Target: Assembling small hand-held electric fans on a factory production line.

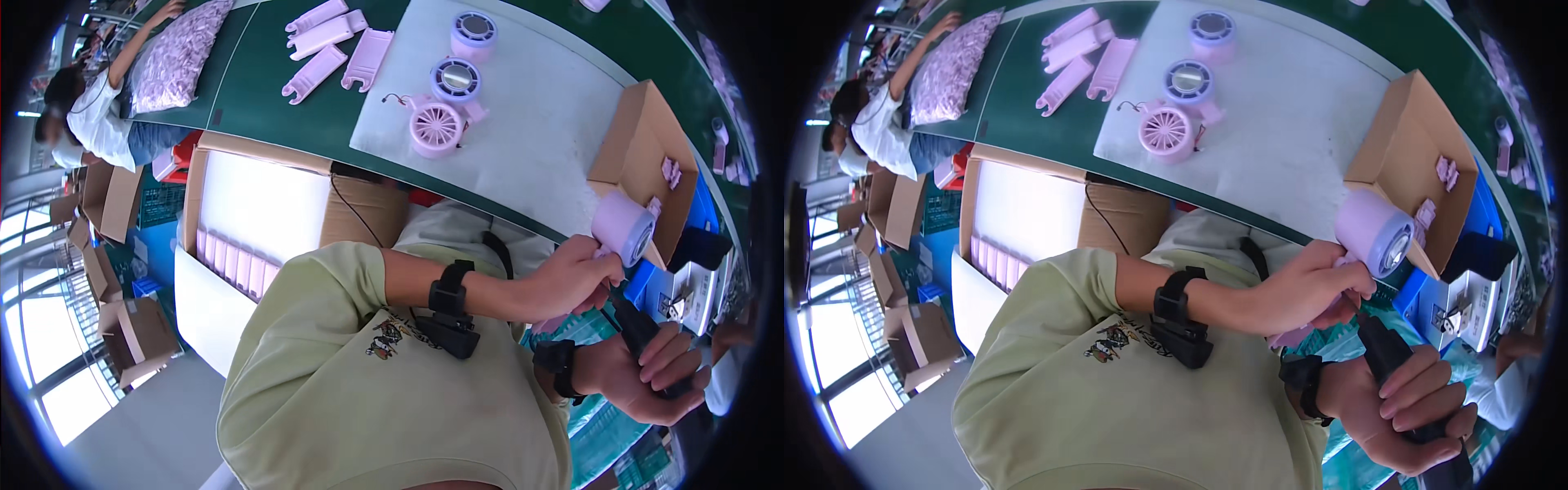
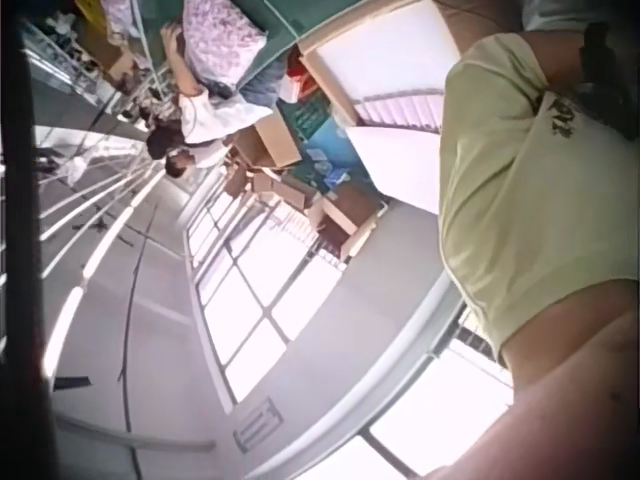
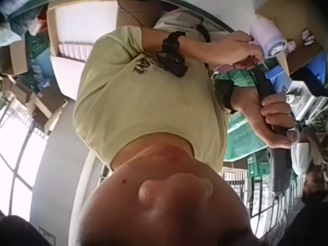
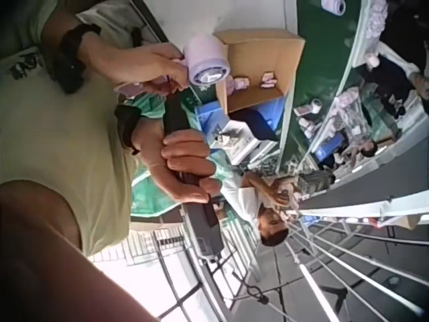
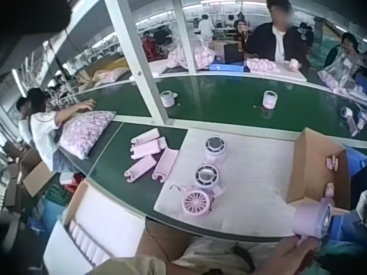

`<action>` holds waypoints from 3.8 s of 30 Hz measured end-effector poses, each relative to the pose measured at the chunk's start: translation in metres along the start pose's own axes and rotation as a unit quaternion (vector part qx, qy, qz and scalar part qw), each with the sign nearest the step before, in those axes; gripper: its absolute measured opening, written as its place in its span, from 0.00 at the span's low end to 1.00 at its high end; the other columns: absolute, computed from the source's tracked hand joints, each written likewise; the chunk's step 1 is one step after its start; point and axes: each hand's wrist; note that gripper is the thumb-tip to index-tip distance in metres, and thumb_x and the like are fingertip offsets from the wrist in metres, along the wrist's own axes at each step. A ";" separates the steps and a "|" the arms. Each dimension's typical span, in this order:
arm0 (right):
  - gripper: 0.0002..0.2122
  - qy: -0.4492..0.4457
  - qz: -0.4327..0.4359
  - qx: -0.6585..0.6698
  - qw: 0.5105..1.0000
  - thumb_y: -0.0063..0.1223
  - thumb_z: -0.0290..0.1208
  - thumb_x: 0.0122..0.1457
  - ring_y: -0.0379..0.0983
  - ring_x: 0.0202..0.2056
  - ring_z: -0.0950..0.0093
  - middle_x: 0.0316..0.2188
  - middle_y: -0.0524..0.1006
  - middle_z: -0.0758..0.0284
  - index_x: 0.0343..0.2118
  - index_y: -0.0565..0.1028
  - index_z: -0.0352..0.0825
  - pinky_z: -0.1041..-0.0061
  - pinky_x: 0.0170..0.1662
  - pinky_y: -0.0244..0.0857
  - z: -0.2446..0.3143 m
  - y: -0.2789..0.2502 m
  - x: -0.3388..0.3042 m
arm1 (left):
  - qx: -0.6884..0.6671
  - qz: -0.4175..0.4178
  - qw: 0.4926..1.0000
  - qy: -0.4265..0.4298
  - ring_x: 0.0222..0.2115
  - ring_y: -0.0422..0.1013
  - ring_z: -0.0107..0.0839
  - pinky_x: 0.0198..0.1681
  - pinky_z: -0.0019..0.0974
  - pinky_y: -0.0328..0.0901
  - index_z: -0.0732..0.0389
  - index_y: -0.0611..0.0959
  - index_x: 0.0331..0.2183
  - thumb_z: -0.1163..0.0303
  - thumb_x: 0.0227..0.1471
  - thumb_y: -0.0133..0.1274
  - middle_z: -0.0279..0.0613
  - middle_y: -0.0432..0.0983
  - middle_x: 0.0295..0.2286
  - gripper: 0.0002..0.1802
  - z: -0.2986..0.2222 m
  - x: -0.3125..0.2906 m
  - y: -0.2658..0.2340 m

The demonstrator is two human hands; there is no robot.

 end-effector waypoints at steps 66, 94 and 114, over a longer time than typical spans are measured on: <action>0.13 0.069 0.257 -0.566 0.780 0.57 0.31 0.56 0.72 0.43 0.76 0.40 0.77 0.65 0.42 0.76 0.31 0.76 0.50 0.63 -0.173 0.016 0.165 | 0.638 -0.423 0.594 0.249 0.30 0.75 0.31 0.33 0.30 0.68 0.68 0.75 0.43 0.74 0.44 0.61 0.47 0.77 0.31 0.23 -0.221 -0.102 -0.187; 0.31 0.221 0.396 -0.582 0.675 0.55 0.59 0.49 0.77 0.25 0.66 0.24 0.78 0.60 0.38 0.75 0.28 0.72 0.32 0.71 -0.298 0.133 0.183 | 0.022 -0.039 0.963 0.265 0.26 0.72 0.35 0.31 0.34 0.68 0.62 0.69 0.41 0.78 0.50 0.39 0.52 0.75 0.31 0.14 -0.171 -0.104 -0.132; 0.22 0.234 0.195 -0.621 0.722 0.48 0.47 0.59 0.68 0.15 0.75 0.15 0.73 0.60 0.36 0.76 0.26 0.76 0.19 0.58 -0.051 0.012 0.022 | 0.510 0.028 0.801 0.312 0.16 0.69 0.36 0.21 0.36 0.64 0.69 0.75 0.35 0.68 0.52 0.57 0.46 0.72 0.18 0.14 -0.051 0.002 -0.059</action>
Point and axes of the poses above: each hand's wrist, its own x-axis towards the middle knuckle, its own y-axis out of the palm, z = x × y
